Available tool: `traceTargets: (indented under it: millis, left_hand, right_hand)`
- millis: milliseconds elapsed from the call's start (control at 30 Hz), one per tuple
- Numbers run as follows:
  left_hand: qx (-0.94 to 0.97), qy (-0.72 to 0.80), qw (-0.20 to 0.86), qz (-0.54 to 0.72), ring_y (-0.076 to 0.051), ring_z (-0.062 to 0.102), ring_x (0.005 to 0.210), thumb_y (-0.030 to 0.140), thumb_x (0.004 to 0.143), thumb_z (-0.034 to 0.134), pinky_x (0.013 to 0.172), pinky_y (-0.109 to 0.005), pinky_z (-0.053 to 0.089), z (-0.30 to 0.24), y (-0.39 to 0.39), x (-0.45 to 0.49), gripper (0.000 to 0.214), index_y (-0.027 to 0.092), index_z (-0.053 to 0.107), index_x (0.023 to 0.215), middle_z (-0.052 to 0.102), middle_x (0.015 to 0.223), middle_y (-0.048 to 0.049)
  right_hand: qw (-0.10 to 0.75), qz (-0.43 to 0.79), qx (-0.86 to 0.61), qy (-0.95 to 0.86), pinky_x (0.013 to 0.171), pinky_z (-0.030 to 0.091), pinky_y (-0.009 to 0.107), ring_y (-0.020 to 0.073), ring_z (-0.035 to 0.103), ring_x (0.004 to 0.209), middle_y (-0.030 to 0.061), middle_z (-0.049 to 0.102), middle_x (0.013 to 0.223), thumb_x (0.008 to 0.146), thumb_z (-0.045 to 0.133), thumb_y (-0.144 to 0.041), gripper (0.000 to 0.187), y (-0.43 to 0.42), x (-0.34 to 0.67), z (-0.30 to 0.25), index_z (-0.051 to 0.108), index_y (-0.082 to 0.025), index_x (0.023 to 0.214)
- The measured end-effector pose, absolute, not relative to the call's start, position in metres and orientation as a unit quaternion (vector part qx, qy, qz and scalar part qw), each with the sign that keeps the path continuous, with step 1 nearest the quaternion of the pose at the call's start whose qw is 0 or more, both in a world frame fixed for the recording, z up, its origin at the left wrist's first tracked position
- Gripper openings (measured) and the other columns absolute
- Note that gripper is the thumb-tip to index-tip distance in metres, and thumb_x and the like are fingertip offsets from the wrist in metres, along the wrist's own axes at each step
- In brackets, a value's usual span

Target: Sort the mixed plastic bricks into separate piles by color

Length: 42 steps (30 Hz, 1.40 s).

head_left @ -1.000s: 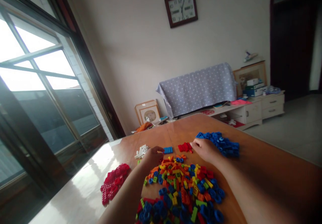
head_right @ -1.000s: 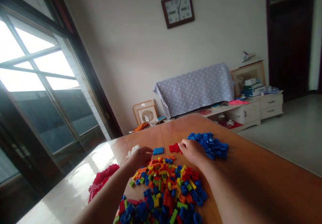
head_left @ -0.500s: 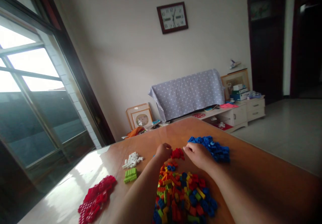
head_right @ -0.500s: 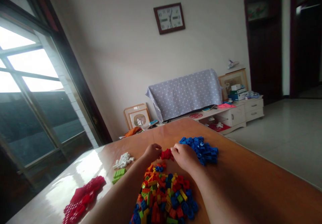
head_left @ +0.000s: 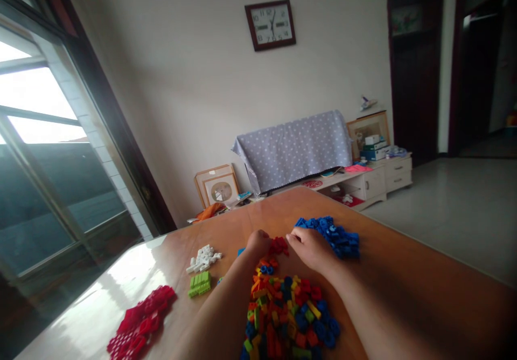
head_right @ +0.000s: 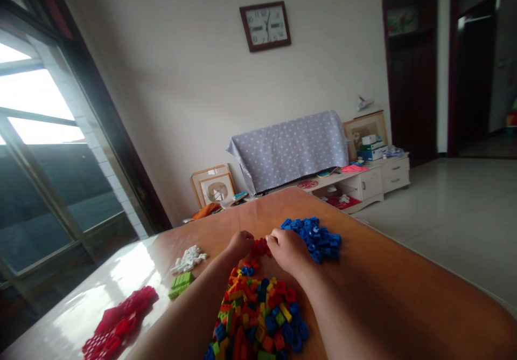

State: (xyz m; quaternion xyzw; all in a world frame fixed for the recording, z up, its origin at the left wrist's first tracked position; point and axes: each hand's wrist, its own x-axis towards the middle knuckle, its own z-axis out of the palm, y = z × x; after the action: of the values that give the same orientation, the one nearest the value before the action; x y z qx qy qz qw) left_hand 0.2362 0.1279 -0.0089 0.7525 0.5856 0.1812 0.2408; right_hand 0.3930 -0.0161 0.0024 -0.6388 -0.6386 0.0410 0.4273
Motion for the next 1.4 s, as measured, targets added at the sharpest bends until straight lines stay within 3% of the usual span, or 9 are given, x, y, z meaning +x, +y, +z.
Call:
traceTargets:
  millis: [267,567,933,1133,1400]
  left_hand:
    - [0.767,0.580,0.213,0.171,-0.015,0.062,0.070,0.025,0.075,0.071,0.056,-0.020,0.040,-0.012,0.124,0.233,0.023,0.015,0.071,0.096,0.071,0.079,-0.0047]
    - [0.777,0.584,0.192,0.135,-0.015,0.061,0.062,0.030,0.072,0.072,0.053,-0.021,0.038,-0.010,0.120,0.235,0.019,0.016,0.071,0.085,0.071,0.070,-0.0036]
    - [0.780,0.567,0.198,0.176,-0.015,0.062,0.070,0.024,0.073,0.068,0.059,-0.021,0.041,-0.002,0.115,0.226,0.024,0.016,0.072,0.095,0.072,0.082,-0.0051]
    - [0.792,0.520,0.240,0.210,-0.010,0.055,0.066,0.018,0.079,0.059,0.056,-0.018,0.039,0.017,0.089,0.188,0.029,0.014,0.069,0.106,0.069,0.085,-0.0033]
    - [0.814,0.438,0.318,0.211,-0.009,0.051,0.064,0.035,0.082,0.062,0.056,-0.019,0.039,0.050,0.039,0.098,0.030,0.015,0.067,0.104,0.063,0.081,-0.0006]
  right_hand:
    - [0.421,0.044,-0.637,-0.644,0.057,0.026,0.026,0.0135,0.052,0.059,-0.0001,0.057,0.059,0.096,0.047,-0.040,0.038,-0.015,0.394,0.002,0.049,-0.020,0.064]
    - [0.411,0.036,-0.646,-0.642,0.057,0.022,0.026,0.0115,0.050,0.058,-0.0006,0.058,0.060,0.096,0.048,-0.037,0.036,-0.014,0.393,0.002,0.051,-0.019,0.065]
    - [0.389,0.036,-0.656,-0.646,0.057,0.024,0.026,0.0122,0.053,0.061,0.0006,0.062,0.062,0.096,0.048,-0.039,0.036,-0.016,0.393,0.002,0.056,-0.019,0.067]
    - [0.362,0.055,-0.648,-0.668,0.057,0.026,0.026,0.0134,0.055,0.062,0.0015,0.065,0.065,0.094,0.050,-0.039,0.033,-0.019,0.391,0.002,0.061,-0.020,0.071]
    - [0.335,0.065,-0.635,-0.693,0.056,0.027,0.026,0.0146,0.054,0.060,0.0015,0.064,0.062,0.093,0.049,-0.042,0.035,-0.013,0.392,-0.007,0.062,-0.020,0.069]
